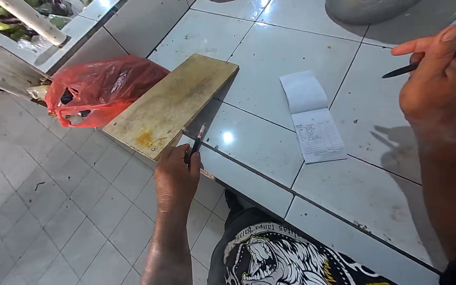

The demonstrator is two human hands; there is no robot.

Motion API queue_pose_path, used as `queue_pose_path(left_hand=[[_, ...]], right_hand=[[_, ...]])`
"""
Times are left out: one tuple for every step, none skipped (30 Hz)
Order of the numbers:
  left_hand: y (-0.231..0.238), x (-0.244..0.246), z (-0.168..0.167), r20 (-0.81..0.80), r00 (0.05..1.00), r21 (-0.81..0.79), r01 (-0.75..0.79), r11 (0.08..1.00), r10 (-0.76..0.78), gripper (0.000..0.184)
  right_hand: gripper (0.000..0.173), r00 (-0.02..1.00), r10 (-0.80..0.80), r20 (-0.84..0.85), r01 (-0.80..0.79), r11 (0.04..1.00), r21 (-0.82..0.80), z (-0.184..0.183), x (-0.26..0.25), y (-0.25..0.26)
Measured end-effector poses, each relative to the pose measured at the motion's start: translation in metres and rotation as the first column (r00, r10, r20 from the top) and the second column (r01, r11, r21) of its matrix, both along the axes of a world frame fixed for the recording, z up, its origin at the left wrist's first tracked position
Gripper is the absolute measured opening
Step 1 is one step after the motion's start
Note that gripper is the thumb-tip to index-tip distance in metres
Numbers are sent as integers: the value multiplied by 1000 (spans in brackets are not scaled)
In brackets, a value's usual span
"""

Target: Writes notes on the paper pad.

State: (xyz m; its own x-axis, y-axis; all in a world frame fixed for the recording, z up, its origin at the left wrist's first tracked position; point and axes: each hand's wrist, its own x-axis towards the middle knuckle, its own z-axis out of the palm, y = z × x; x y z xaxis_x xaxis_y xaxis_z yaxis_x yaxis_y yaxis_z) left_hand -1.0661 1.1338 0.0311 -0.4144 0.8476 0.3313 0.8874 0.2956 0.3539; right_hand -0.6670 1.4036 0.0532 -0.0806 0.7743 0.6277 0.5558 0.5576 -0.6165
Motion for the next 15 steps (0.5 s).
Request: queue_pose_path(left_hand=[[0,0,-1,-3,1000,2,-1,1000,1,25],[0,0,-1,-7,1000,4,-2,1000,2,26],[0,0,-2,-9,1000,6,-3,1000,3,26],[0,0,-2,-11,1000,8,-5,1000,5,27],[-1,1,-2,-11,1000,9,-9,1000,9,27],[-1,1,-2,-8,1000,9,-11,1000,11,27],[-2,1,-2,-4,1000,4,-13,1000,13,28],[-2,2,-1,1,1000,-6,-12,1000,12,28],[-3,2,-1,2,1000,-13,-10,1000,10,29],[-2,3,-1,3,1000,-16,-6,1000,7,29],[-2,4,-1,1,1000,-17,-6,1000,6,29],[-2,4,-1,-7,1000,-18,-7,1000,7,29],[-2,5,-2,-18,1000,-19,-11,1000,10,29],[-2,5,-2,-27,1000,-19,-13,1000,13,30],[-4,4,-2,-35,999,-22,-17,1000,16,32]], right_hand=[[58,1000,-5,1,5,1000,16,1,1,0],[58,1000,-4,-5,4,1000,16,2,3,0],[58,1000,-1,-19,1,1000,5,2,4,-1],[56,999,0,-42,0,1000,-10,3,5,-2],[55,998,2,-66,-4,1000,-26,3,6,-3],[53,996,9,-90,-13,999,-39,3,6,-4],[50,993,24,-113,-29,999,-44,3,7,-5],[48,990,41,-138,-49,998,-51,3,7,-7],[46,985,58,-161,-70,995,-69,2,8,-8],[46,982,73,-176,-91,991,-96,3,10,-9],[45,979,86,-185,-109,987,-120,2,12,-10],[45,978,89,-186,-117,982,-145,2,15,-11],[45,978,89,-189,-121,979,-163,1,18,-12],[43,977,90,-191,-123,977,-172,-1,20,-13],[41,977,87,-195,-124,975,-184,-2,21,-13]])
